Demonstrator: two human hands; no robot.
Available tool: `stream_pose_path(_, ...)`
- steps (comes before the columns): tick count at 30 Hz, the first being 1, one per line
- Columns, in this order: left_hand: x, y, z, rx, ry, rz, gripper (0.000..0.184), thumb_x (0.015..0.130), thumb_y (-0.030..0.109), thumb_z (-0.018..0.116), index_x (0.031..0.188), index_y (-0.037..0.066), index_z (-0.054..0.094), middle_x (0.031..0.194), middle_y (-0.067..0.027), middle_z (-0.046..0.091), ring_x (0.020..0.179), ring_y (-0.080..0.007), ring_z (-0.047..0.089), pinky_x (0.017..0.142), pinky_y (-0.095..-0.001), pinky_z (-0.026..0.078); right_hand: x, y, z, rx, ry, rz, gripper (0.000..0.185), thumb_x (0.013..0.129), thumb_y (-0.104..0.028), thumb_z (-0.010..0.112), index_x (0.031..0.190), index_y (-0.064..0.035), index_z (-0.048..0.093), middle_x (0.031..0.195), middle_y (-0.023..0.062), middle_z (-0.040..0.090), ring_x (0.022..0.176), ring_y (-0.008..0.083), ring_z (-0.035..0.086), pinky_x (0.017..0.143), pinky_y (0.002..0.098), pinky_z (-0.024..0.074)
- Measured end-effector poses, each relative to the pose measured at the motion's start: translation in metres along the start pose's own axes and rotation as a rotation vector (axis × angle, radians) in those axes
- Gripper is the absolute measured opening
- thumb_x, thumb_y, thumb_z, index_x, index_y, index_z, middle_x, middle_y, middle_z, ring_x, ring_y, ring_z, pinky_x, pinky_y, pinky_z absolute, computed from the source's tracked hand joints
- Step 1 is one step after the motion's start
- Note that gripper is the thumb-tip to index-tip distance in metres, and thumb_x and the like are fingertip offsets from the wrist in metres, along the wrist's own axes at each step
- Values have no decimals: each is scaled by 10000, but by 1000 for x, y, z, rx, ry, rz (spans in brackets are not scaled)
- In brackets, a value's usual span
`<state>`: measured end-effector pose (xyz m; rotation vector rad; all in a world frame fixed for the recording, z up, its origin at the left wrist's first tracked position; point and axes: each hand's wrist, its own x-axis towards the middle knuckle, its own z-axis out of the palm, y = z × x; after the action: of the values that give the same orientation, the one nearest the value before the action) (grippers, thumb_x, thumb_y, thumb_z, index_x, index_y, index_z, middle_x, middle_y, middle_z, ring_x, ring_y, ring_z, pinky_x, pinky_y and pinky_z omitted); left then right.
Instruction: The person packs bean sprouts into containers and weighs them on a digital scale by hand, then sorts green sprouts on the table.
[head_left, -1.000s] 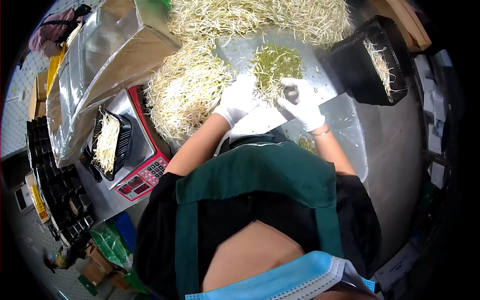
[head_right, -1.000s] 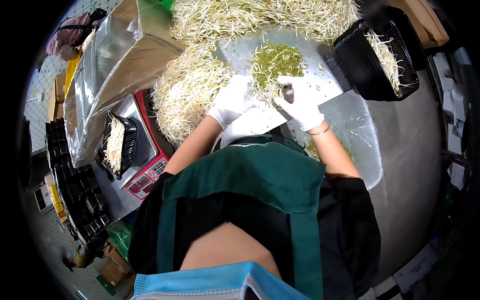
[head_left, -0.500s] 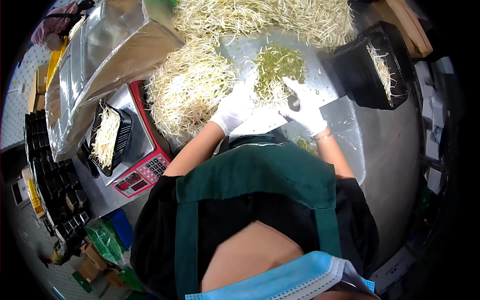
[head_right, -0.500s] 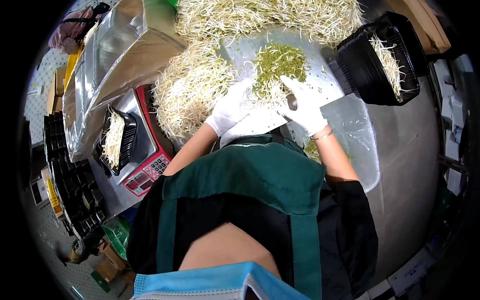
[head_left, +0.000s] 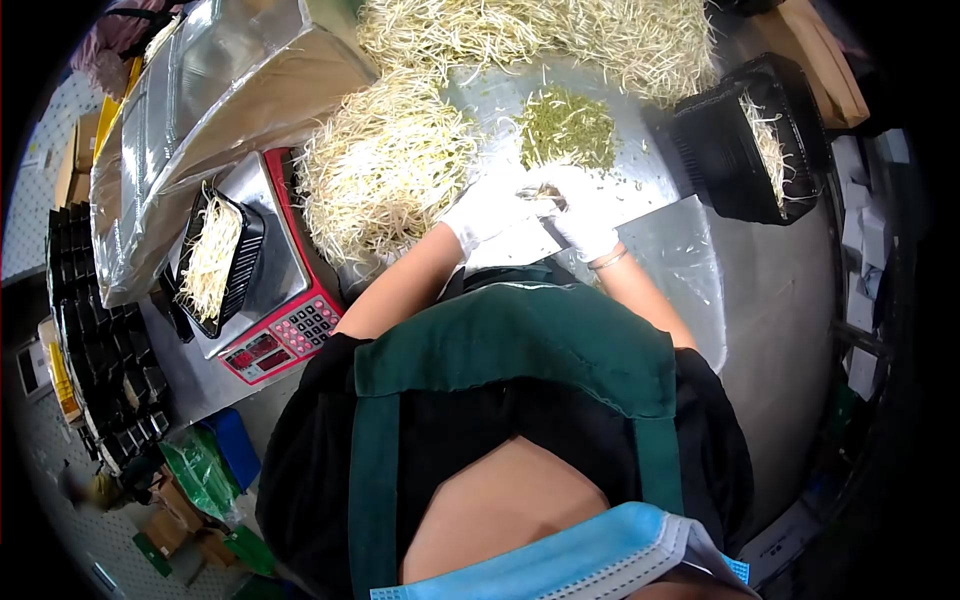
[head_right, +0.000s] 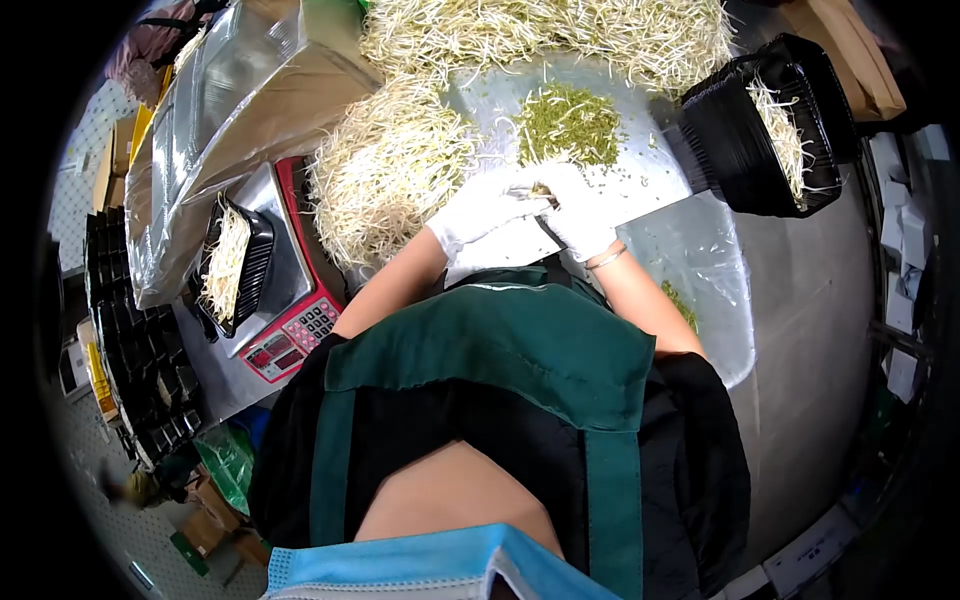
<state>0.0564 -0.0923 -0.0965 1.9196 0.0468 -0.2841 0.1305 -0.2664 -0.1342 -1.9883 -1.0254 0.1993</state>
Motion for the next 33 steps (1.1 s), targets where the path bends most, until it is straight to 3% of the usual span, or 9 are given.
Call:
stream_pose_path(2,-9,-8,-2,-683,-14,-61,418,858,24,639,1263,-1,536,1200,-113,587,1093,-187,570,949,-318,480,-1,0,-14,59,67,107,352,801,-203,692,1114,-68,607,1042,134,592,962,270,579,839,364,483)
stream_pose_path(9,-18,-7,3,-1001,203,-103,458,883,93,610,1308,-18,481,1242,-152,558,1150,-243,550,972,-365,458,19,-72,-122,773,424,312,269,757,-30,744,997,-35,623,962,83,673,866,150,645,770,274,528)
stream_pose_path(11,-8,-25,10,858,86,256,707,896,393,551,1439,10,308,1320,-219,478,1181,-315,492,970,-410,431,20,-97,-164,728,590,-2,228,788,6,685,1005,-13,617,1057,152,660,881,207,663,777,308,549)
stream_pose_path(15,-6,17,8,616,99,-119,851,858,451,555,1479,-8,198,1356,-267,427,1233,-369,449,1020,-434,377,-7,-69,-269,460,947,-115,207,825,26,643,1028,-13,658,1115,165,649,1039,255,630,913,366,512)
stream_pose_path(19,-4,16,8,633,105,-41,835,873,418,538,1491,3,161,1377,-265,410,1254,-374,439,1034,-435,367,-2,-33,-317,-148,385,658,382,886,-38,599,1259,32,558,1304,149,569,1170,195,562,1019,286,396)
stream_pose_path(24,0,-13,4,706,307,188,760,860,346,590,1466,26,261,1340,-222,464,1203,-360,499,983,-438,425,-17,-73,-287,-215,486,322,411,876,-35,635,1280,-14,564,1270,88,603,1106,154,580,929,268,458)
stream_pose_path(27,6,12,-5,12,414,190,613,857,259,606,1391,43,395,1272,-193,517,1161,-346,529,945,-436,450,10,-87,-209,-266,120,66,240,880,-109,613,1107,-83,688,1083,91,683,923,171,643,845,282,490)
stream_pose_path(30,21,21,-6,395,509,234,489,851,181,606,1307,58,480,1195,-182,550,1048,-329,574,900,-432,468,24,-58,-108,-311,-140,233,321,851,-270,662,1128,-109,678,959,118,662,876,235,629,784,328,498)
stream_pose_path(33,13,37,-12,743,-105,52,404,877,205,590,1262,98,530,1208,-145,559,1060,-298,564,897,-387,469,28,-12,-47,-478,-33,154,339,845,-263,681,1152,-119,666,949,102,658,795,208,623,726,303,500)
